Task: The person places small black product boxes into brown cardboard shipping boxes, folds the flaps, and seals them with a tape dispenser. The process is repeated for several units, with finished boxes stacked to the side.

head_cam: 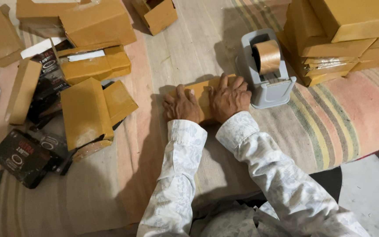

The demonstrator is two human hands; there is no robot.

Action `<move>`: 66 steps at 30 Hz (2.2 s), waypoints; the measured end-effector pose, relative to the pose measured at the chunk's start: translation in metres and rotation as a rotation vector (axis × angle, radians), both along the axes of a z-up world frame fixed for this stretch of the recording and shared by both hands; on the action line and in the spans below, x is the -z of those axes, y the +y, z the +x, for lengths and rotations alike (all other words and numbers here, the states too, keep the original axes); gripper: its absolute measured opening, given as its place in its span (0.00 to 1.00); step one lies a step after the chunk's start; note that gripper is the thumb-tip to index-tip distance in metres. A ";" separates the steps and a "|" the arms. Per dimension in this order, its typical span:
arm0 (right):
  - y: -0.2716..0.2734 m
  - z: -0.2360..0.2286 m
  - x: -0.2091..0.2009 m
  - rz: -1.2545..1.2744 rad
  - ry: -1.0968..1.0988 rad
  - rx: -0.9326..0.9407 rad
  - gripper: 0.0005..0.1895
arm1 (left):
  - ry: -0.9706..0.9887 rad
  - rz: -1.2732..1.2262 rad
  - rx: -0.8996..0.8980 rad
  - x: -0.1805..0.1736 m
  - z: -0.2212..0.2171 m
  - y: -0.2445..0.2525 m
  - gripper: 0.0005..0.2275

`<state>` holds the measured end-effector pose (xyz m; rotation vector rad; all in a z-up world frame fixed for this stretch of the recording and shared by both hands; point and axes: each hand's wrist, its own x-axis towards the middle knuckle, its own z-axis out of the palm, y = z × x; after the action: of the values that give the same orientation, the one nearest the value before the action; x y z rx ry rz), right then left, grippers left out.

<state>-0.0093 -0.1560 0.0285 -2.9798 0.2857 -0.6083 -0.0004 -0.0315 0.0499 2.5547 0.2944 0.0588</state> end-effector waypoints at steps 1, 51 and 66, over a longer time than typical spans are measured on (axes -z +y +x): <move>0.000 0.000 -0.001 0.013 0.028 -0.006 0.38 | 0.031 0.008 0.001 -0.001 0.001 -0.001 0.22; -0.010 -0.001 0.003 -0.101 -0.091 -0.085 0.30 | 0.022 -0.013 0.027 -0.001 0.001 0.004 0.24; -0.009 0.005 0.000 -0.078 -0.063 -0.106 0.33 | 0.038 0.058 0.053 0.005 -0.001 0.006 0.33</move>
<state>-0.0040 -0.1652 0.0287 -3.0186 0.1015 -0.7146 -0.0013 -0.0260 0.0446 2.6226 0.2426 -0.0018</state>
